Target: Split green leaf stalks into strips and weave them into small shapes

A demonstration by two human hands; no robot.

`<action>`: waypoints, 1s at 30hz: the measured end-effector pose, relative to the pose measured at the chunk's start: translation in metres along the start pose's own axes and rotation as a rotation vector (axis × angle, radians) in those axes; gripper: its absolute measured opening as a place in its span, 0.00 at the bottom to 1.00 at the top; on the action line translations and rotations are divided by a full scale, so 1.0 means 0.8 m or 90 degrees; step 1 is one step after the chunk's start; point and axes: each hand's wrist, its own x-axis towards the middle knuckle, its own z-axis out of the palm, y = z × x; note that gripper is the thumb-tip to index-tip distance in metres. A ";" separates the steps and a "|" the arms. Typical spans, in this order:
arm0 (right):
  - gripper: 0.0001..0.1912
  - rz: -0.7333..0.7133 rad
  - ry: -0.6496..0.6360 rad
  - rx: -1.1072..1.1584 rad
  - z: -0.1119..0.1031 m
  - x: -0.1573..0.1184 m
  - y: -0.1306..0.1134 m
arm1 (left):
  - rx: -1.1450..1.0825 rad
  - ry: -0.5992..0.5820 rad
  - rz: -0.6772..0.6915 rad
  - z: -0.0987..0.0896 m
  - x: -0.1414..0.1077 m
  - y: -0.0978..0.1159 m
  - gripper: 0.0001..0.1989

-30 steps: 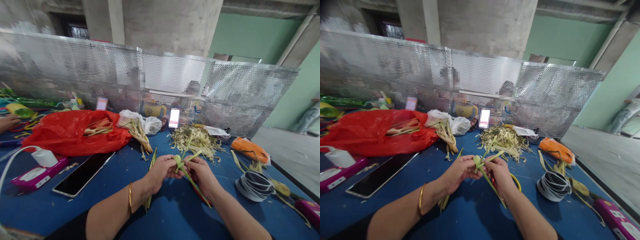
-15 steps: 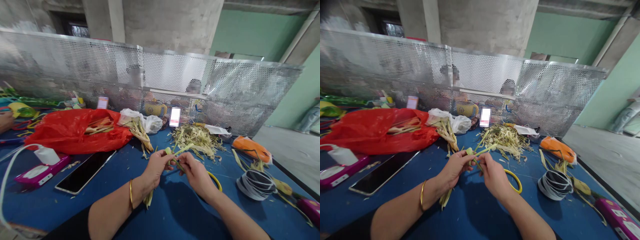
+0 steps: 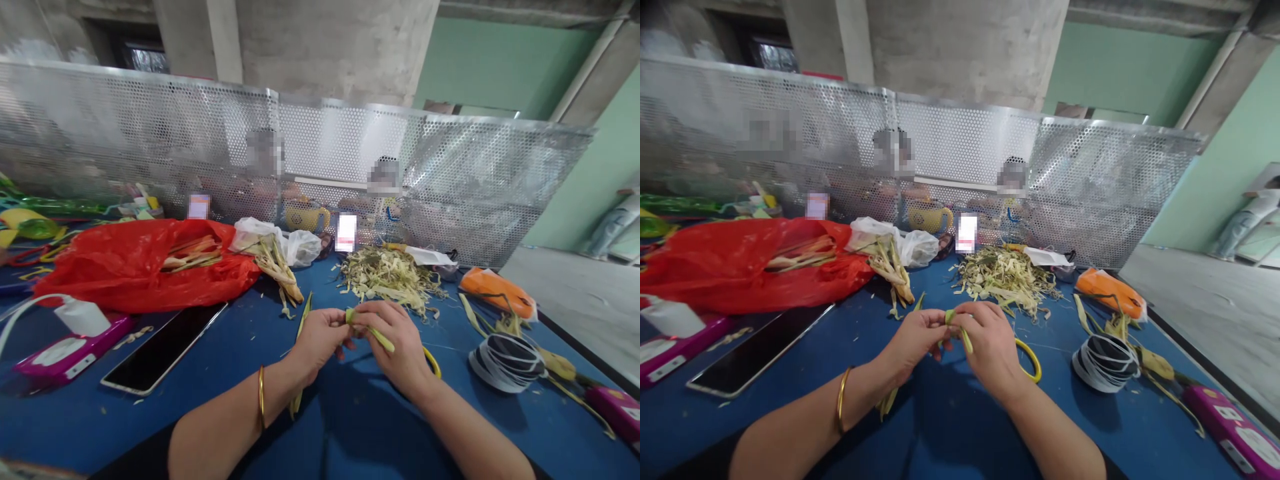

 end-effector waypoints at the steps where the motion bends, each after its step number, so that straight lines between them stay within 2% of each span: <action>1: 0.10 0.031 -0.009 0.003 0.001 0.000 0.001 | 0.009 -0.012 0.005 0.000 -0.001 0.000 0.05; 7: 0.12 0.232 -0.107 -0.043 0.005 -0.002 0.005 | 0.032 -0.050 0.001 0.000 -0.002 0.000 0.07; 11: 0.13 0.349 -0.117 -0.002 0.007 -0.003 0.009 | 0.036 -0.057 0.002 0.004 -0.004 0.000 0.10; 15: 0.16 0.436 -0.111 0.058 0.017 -0.005 0.013 | 0.045 -0.014 0.008 0.009 -0.006 -0.008 0.14; 20: 0.17 0.446 -0.139 0.083 0.016 -0.002 0.012 | -0.014 0.053 -0.006 0.005 0.001 -0.016 0.13; 24: 0.07 0.364 -0.212 0.053 -0.009 0.006 0.018 | -0.056 0.126 -0.009 -0.003 0.010 -0.014 0.15; 26: 0.10 0.313 -0.229 0.058 -0.023 0.008 0.024 | -0.062 0.144 -0.011 -0.004 0.011 -0.012 0.16; 28: 0.13 0.285 -0.254 0.129 -0.036 0.009 0.030 | -0.057 0.142 -0.014 -0.003 0.010 -0.010 0.15; 30: 0.12 0.290 -0.311 0.265 -0.047 0.009 0.035 | -0.040 0.131 -0.019 -0.001 0.009 -0.009 0.13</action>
